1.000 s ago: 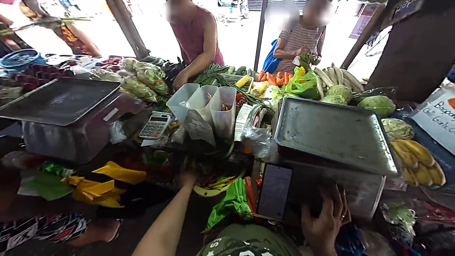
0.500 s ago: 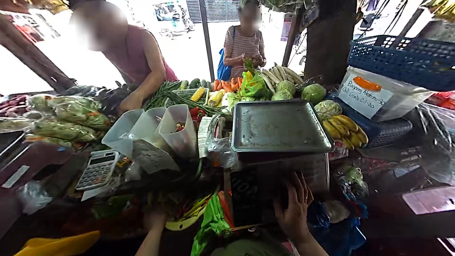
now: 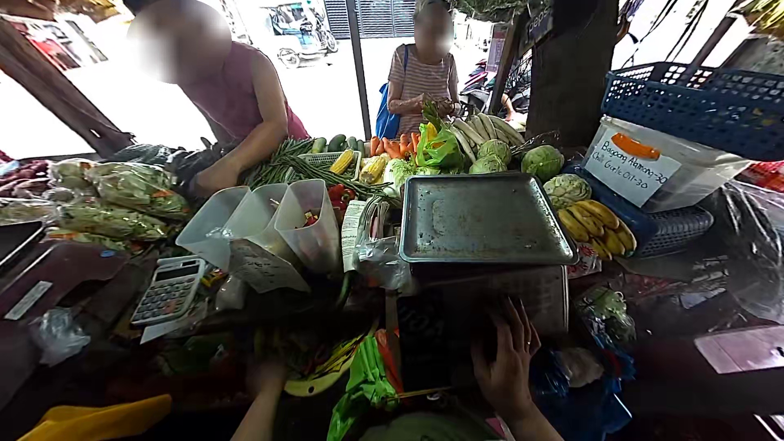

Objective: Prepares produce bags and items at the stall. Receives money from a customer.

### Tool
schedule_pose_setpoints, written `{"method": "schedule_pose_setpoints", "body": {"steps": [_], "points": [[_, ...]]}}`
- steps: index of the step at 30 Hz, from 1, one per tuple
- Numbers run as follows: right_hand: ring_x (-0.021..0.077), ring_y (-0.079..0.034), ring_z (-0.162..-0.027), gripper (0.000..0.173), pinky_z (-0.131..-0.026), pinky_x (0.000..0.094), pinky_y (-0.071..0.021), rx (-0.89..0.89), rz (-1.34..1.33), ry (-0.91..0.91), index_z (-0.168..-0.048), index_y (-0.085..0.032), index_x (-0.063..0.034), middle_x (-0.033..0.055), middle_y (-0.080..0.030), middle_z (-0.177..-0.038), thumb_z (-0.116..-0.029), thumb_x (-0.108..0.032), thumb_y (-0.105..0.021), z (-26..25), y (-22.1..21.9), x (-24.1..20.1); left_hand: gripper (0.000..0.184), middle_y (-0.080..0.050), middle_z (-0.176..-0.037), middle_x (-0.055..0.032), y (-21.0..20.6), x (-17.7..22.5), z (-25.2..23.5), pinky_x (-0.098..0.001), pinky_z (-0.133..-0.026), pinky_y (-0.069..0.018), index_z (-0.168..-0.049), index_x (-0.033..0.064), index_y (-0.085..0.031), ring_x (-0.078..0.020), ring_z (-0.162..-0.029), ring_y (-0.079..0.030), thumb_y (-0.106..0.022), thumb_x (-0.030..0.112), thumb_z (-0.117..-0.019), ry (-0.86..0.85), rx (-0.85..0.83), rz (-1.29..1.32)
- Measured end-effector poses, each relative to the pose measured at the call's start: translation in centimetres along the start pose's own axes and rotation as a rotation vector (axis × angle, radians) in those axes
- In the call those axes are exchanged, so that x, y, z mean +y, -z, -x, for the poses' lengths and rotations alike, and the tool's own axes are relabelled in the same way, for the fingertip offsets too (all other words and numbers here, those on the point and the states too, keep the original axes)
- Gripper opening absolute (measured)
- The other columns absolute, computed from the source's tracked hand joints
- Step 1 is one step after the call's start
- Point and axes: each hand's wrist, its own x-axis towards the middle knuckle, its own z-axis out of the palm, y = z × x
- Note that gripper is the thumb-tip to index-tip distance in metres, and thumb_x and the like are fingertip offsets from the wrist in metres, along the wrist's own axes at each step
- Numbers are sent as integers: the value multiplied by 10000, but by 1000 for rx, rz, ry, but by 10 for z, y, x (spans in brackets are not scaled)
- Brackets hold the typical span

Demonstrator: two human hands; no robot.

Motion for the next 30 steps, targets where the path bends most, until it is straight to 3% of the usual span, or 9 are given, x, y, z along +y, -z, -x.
{"method": "schedule_pose_setpoints", "body": {"steps": [10,16,20,24,27,30], "points": [[315,-402,-1470,444,-1176,556,-250,-3,-6,-3,-1305,-634,-163,158,-549,-1489,-978,-431,-497,1,0,1,534,-547,-1419,-330,-1,-1,-3,-607,-1094,-436,-1487,-52,-426,-461,-1332,-549,-288,325,-1134,24,9,-2],[319,-419,-1457,446,-1165,553,-264,4,4,10,-1296,-633,-151,165,-565,-1469,-970,-423,-497,-1,1,-1,539,-551,-1416,-343,19,30,39,-561,-1127,-416,-1461,-118,-432,-447,-1353,-541,-304,296,-1138,-7,12,23],[329,-432,-1448,457,-1168,559,-270,0,8,14,-1300,-633,-140,176,-566,-1465,-972,-423,-490,-1,2,0,535,-575,-1361,-372,0,2,10,-612,-1091,-440,-1436,-120,-462,-496,-1300,-567,-347,300,-1126,-80,59,29],[336,-425,-1452,456,-1165,573,-262,1,9,15,-1299,-637,-141,183,-567,-1460,-973,-423,-488,0,0,1,541,-593,-1369,-321,-3,-2,-3,-583,-1084,-460,-1452,-71,-463,-450,-1299,-584,-341,341,-1123,-16,27,23],[330,-408,-1464,460,-1173,568,-244,2,2,15,-1298,-634,-135,185,-561,-1465,-972,-423,-485,0,-1,1,562,-613,-1331,-331,-17,-16,-18,-599,-1076,-461,-1427,-78,-489,-463,-1280,-595,-342,369,-1119,-44,97,43],[322,-407,-1466,464,-1169,565,-245,3,2,20,-1297,-636,-133,184,-568,-1458,-971,-430,-491,0,-1,1,561,-586,-1376,-330,-8,-5,-6,-569,-1109,-435,-1443,-96,-471,-445,-1315,-573,-295,339,-1136,-54,64,5]]}}
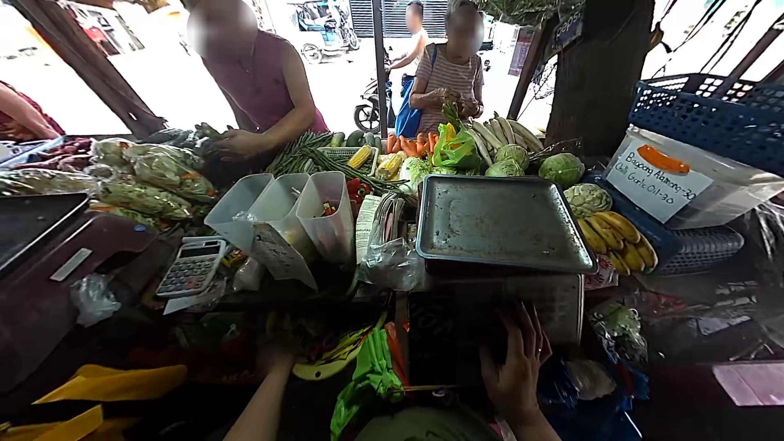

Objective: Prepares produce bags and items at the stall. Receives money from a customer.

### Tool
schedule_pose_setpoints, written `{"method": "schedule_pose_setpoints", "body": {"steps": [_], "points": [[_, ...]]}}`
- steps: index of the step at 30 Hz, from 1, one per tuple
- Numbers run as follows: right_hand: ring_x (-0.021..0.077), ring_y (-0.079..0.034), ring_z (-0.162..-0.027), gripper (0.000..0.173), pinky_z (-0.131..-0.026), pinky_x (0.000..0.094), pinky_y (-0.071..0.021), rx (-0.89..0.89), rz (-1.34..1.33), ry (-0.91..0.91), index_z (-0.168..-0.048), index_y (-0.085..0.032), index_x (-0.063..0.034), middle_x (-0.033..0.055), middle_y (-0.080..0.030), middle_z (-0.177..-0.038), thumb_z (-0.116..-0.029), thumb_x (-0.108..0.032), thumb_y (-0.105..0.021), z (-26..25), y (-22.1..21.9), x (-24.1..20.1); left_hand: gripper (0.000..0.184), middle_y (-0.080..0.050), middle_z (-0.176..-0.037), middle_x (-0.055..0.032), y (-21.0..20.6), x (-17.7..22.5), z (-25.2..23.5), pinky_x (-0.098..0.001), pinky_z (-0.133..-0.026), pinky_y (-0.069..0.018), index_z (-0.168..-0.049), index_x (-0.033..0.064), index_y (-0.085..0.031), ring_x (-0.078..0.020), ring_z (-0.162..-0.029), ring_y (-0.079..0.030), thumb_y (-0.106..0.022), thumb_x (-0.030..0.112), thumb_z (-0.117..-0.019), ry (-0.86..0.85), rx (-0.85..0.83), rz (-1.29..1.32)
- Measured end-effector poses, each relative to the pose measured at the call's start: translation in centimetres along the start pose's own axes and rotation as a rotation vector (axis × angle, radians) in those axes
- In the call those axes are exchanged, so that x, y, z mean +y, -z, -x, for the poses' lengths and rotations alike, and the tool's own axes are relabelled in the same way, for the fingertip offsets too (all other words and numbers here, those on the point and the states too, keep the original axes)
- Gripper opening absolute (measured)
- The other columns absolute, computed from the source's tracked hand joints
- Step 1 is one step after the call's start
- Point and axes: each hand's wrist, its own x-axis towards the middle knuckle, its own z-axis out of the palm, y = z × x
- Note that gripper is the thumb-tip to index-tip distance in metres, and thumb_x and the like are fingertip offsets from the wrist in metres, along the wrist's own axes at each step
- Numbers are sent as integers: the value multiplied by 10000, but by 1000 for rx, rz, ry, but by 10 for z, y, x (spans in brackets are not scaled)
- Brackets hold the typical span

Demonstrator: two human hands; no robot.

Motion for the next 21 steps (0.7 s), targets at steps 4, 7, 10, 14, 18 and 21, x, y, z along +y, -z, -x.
{"method": "schedule_pose_setpoints", "body": {"steps": [4,7,10,14,18,21], "points": [[322,-394,-1475,468,-1173,565,-242,-7,5,-3,-1309,-633,-142,181,-559,-1468,-974,-433,-486,0,1,0,569,-594,-1358,-340,-3,-1,-1,-594,-1094,-448,-1428,-102,-489,-460,-1294,-587,-290,341,-1131,-1,20,3],[322,-388,-1479,466,-1176,565,-235,-3,5,-5,-1310,-631,-142,185,-554,-1471,-971,-424,-481,0,-1,-1,543,-578,-1397,-321,10,14,7,-591,-1089,-455,-1480,-68,-434,-447,-1314,-577,-291,326,-1135,82,-51,-26],[332,-394,-1474,458,-1173,573,-237,-3,3,-2,-1301,-631,-131,201,-557,-1463,-970,-412,-484,-1,-1,-2,543,-435,-1532,-308,16,7,-7,-566,-1107,-453,-1559,-60,-281,-441,-1364,-525,-417,173,-1087,26,-236,-261],[330,-373,-1486,452,-1175,562,-238,-11,-2,5,-1312,-627,-157,184,-539,-1488,-981,-424,-475,0,0,-3,535,-524,-1422,-374,49,25,-16,-627,-1132,-380,-1371,-171,-520,-503,-1363,-497,-591,223,-1016,-99,-587,-624],[357,-396,-1467,460,-1165,585,-248,-22,2,0,-1303,-634,-154,202,-550,-1468,-973,-434,-479,1,1,-2,612,-566,-1385,-348,91,89,25,-691,-1060,-419,-1357,-110,-561,-496,-1323,-540,-477,415,-1053,-59,-395,-612],[356,-403,-1462,452,-1163,570,-252,-16,8,3,-1292,-633,-151,208,-554,-1461,-970,-427,-474,1,0,-1,648,-675,-1167,-328,123,153,57,-668,-998,-475,-1252,-96,-623,-478,-1128,-658,-392,488,-1093,-326,-494,-394]]}}
